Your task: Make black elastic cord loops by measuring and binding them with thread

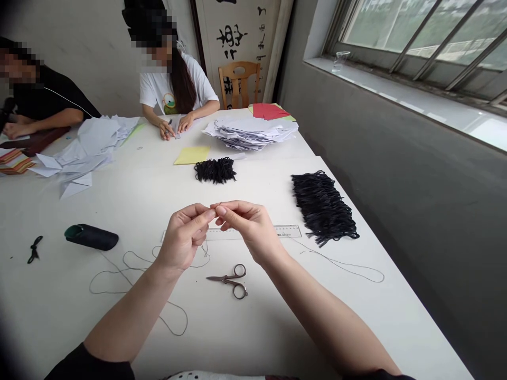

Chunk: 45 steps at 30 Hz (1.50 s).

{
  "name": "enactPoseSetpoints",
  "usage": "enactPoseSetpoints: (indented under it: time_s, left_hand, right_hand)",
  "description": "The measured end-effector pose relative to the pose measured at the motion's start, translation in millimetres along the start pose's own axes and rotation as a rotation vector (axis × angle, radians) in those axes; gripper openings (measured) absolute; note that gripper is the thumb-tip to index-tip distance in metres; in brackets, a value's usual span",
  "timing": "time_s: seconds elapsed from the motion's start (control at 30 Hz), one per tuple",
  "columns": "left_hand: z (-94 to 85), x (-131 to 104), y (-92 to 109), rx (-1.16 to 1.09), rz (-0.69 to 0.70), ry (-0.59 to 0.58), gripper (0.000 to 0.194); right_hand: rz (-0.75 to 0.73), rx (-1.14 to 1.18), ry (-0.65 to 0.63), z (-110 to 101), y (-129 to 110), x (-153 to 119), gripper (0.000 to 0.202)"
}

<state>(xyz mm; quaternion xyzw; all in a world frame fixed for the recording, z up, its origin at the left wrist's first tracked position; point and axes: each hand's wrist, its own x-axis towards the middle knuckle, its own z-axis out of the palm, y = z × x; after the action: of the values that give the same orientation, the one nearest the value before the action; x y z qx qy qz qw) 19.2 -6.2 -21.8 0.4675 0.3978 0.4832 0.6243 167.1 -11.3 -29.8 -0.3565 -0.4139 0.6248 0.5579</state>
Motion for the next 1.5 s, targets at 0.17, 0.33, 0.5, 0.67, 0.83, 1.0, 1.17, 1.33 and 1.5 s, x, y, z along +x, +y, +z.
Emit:
enactPoseSetpoints:
  time_s: [0.17, 0.33, 0.5, 0.67, 0.83, 1.0, 1.17, 1.33, 1.5]
  left_hand:
    - [0.4, 0, -1, 0.020, -0.005, 0.001, 0.023]
    - [-0.2, -1, 1, 0.062, -0.003, -0.033, 0.023]
    - [-3.4, -1, 8, 0.067, -0.015, -0.122, 0.018]
    - [-3.1, -1, 12, -0.035, -0.113, -0.154, 0.018]
    - [-0.5, -1, 8, -0.034, -0.147, -0.082, 0.017]
    - [0.5, -1, 6, 0.037, -0.052, -0.058, 0.019]
    - [-0.2, -1, 8, 0.064, -0.009, -0.012, 0.018]
    - [-2.0, -3, 10, 0.093, 0.037, -0.018, 0.014]
    - [0.8, -10, 11, 0.236, 0.189, 0.027, 0.015]
  right_hand:
    - [-0.005, -0.004, -0.013, 1, -3, -1, 0.021]
    - [0.001, 0.011, -0.027, -1, -3, -2, 0.022]
    - [-0.026, 0.008, -0.021, -2, -1, -3, 0.021]
    - [-0.029, 0.002, 0.003, 0, 1, -3, 0.023]
    - [-0.042, 0.009, 0.010, 3, 4, -3, 0.024]
    - [-0.025, -0.005, 0.007, 4, 5, -5, 0.024]
    - [-0.087, -0.073, -0.024, 0, 2, -4, 0.023]
    - [-0.176, -0.119, -0.081, -4, -9, -4, 0.021]
    - [-0.158, -0.194, -0.079, -4, -17, -9, 0.021]
